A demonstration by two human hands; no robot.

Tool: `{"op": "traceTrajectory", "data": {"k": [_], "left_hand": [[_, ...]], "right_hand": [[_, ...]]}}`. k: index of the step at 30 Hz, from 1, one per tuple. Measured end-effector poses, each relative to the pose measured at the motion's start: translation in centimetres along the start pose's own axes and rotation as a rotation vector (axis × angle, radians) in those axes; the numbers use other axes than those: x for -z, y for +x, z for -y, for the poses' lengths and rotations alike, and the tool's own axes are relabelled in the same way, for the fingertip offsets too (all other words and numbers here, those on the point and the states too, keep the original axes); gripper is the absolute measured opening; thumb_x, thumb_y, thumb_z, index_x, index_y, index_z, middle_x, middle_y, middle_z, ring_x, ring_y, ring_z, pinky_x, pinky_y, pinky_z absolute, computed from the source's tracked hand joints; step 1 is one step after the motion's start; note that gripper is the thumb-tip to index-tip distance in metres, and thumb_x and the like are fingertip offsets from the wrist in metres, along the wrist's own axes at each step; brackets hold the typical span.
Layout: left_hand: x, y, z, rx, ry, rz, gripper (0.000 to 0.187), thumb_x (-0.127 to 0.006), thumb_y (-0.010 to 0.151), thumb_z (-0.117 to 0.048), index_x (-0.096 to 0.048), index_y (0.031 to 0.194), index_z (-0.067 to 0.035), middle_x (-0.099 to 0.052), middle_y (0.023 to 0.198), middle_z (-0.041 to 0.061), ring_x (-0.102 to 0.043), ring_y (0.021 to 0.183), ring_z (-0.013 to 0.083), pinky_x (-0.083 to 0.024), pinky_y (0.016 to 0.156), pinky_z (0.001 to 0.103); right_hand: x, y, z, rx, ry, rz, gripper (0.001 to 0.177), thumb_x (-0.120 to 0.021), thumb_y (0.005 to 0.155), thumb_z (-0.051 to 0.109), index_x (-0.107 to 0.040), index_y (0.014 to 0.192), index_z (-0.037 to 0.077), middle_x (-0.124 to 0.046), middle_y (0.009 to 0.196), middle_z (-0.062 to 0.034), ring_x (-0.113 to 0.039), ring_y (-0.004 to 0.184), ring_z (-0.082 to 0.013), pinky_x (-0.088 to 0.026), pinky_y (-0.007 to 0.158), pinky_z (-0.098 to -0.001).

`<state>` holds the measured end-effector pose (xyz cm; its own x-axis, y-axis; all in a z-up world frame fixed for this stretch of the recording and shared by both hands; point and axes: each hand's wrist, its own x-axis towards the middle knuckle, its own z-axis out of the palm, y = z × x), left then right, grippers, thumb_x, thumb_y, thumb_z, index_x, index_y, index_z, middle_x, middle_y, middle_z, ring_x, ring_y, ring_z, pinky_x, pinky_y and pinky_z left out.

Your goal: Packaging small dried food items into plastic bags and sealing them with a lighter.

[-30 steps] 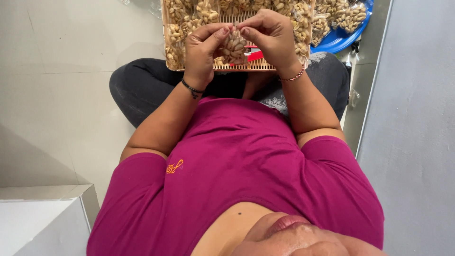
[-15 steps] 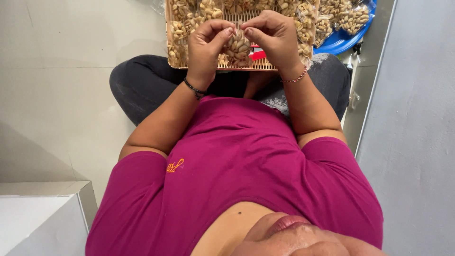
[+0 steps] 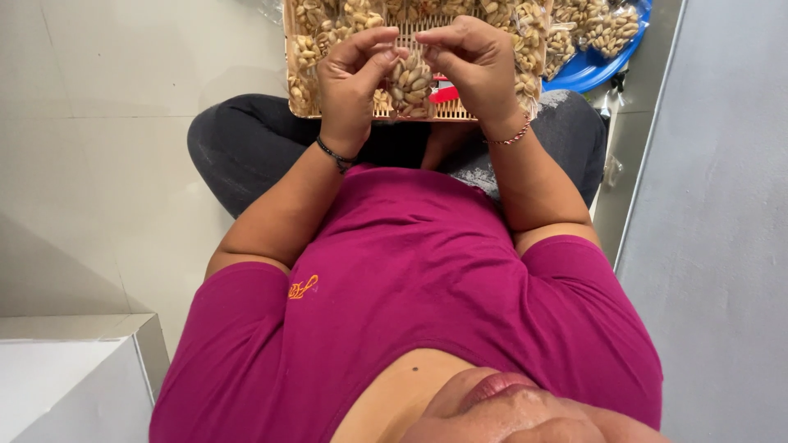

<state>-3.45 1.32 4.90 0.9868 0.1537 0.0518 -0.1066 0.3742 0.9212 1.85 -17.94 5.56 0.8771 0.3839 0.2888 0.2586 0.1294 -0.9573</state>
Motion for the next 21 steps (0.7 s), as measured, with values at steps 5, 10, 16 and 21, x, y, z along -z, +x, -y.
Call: {"op": "traceTrajectory", "data": {"k": [5, 10, 16, 21], "left_hand": [[0.1, -0.1, -0.1, 0.02, -0.059, 0.024, 0.02, -0.065, 0.098, 0.003, -0.074, 0.113, -0.006, -0.078, 0.097, 0.009, -0.063, 0.073, 0.0083, -0.053, 0.063, 0.021], [-0.1, -0.2, -0.5, 0.019, -0.078, 0.042, 0.015, -0.063, 0.1, 0.0, -0.073, 0.106, -0.009, -0.078, 0.098, 0.007, -0.058, 0.067, 0.0069, -0.055, 0.058, 0.023], [0.0, -0.2, -0.5, 0.028, -0.096, 0.076, 0.014, -0.06, 0.101, 0.001, -0.071, 0.102, -0.008, -0.076, 0.097, 0.007, -0.056, 0.068, 0.007, -0.052, 0.059, 0.022], [0.1, -0.1, -0.6, 0.025, -0.095, 0.11, 0.019, -0.057, 0.099, 0.005, -0.069, 0.099, -0.01, -0.074, 0.093, 0.004, -0.051, 0.069, 0.006, -0.05, 0.061, 0.022]], "right_hand": [[0.2, 0.0, -0.1, 0.029, 0.004, 0.03, 0.016, -0.072, 0.099, -0.011, -0.074, 0.113, -0.003, -0.058, 0.09, -0.0065, -0.055, 0.073, -0.0118, -0.045, 0.067, -0.0215], [0.4, 0.0, 0.0, 0.055, -0.022, 0.06, 0.019, -0.071, 0.098, -0.015, -0.074, 0.113, -0.004, -0.057, 0.089, -0.008, -0.054, 0.072, -0.0131, -0.045, 0.066, -0.0223], [0.6, 0.1, 0.1, 0.065, -0.013, 0.09, 0.018, -0.07, 0.098, -0.018, -0.074, 0.107, -0.004, -0.057, 0.09, -0.0079, -0.053, 0.074, -0.0134, -0.045, 0.068, -0.0235], [0.7, 0.3, 0.9, 0.145, -0.152, 0.106, 0.022, -0.068, 0.092, -0.024, -0.075, 0.102, -0.006, -0.057, 0.086, -0.0084, -0.045, 0.069, -0.013, -0.038, 0.062, -0.0255]]}}
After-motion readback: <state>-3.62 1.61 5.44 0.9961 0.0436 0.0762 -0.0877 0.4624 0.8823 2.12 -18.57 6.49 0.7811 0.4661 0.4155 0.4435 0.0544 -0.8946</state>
